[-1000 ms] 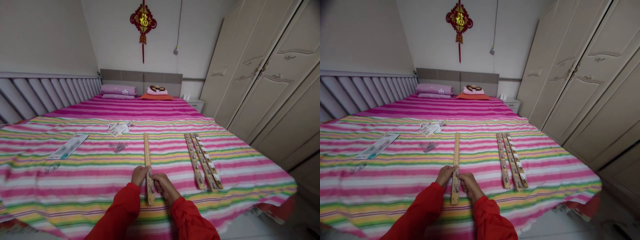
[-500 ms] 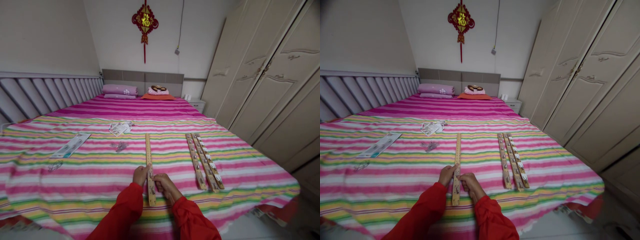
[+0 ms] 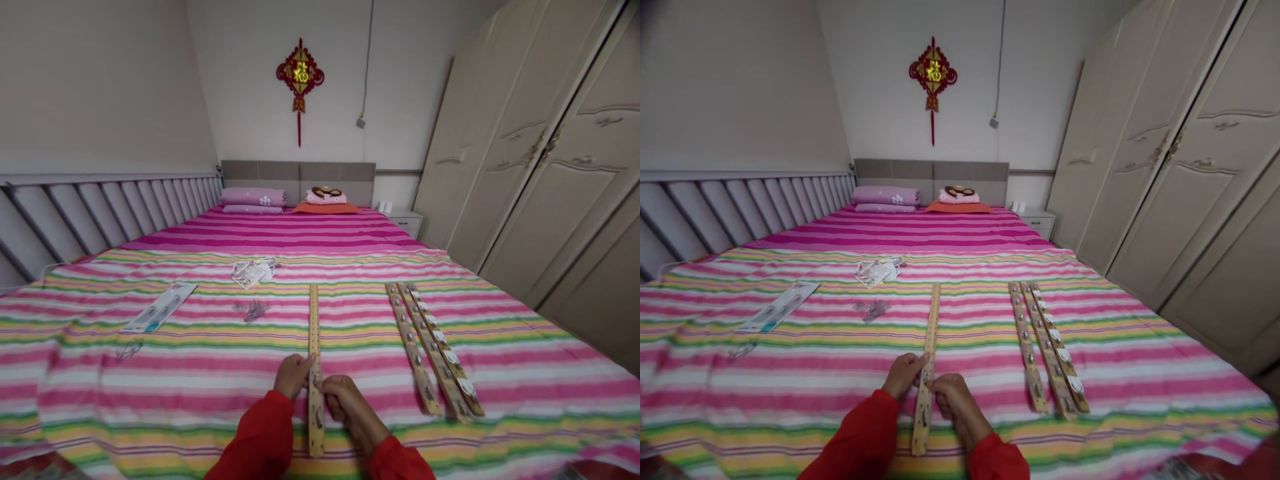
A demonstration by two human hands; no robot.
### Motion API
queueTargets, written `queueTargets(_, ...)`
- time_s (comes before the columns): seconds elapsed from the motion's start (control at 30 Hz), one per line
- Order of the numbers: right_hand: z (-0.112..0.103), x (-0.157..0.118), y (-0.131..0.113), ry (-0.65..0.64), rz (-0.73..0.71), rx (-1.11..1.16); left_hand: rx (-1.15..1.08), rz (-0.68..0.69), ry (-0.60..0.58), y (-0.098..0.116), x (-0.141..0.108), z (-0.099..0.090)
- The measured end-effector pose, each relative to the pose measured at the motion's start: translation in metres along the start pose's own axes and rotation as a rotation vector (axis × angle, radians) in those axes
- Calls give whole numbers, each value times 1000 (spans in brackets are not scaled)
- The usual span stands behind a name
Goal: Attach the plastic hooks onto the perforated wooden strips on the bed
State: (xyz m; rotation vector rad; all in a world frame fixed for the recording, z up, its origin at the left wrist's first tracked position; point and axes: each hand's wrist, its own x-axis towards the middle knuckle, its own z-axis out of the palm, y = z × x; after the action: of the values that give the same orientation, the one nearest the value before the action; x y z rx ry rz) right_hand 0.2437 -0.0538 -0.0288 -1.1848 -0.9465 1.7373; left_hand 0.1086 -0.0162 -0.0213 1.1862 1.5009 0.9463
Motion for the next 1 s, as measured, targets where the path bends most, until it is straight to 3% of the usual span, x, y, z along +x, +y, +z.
queueTargets(0.13, -1, 4, 8, -15, -59, -19, -21, -34, -172, 4, 8, -16)
queueTargets(0.2, -1, 4, 10, -24, -66, -28, -11, 10, -124, 9, 17, -38)
queueTargets(0.3, -1, 4, 10, -20, -60, -22, 41, 223, 231, 16, 36, -82)
queueTargets(0.37, 0, 3, 10, -15, -62, -20, 138, 244, 529, 16, 52, -112)
queueTargets(0.4, 1, 3, 10, -14, -65, -22, 188, 215, 624, 16, 59, -124)
queueTargets(0.5, 2, 2, 13, 12, -78, -22, 262, 174, 703, 10, 78, -149)
queueTargets(0.73, 4, -1, 13, 55, -113, -38, 461, 211, 663, 1, 98, -158)
queueTargets(1.0, 5, -3, 12, 45, -131, -32, 487, 229, 651, 0, 91, -158)
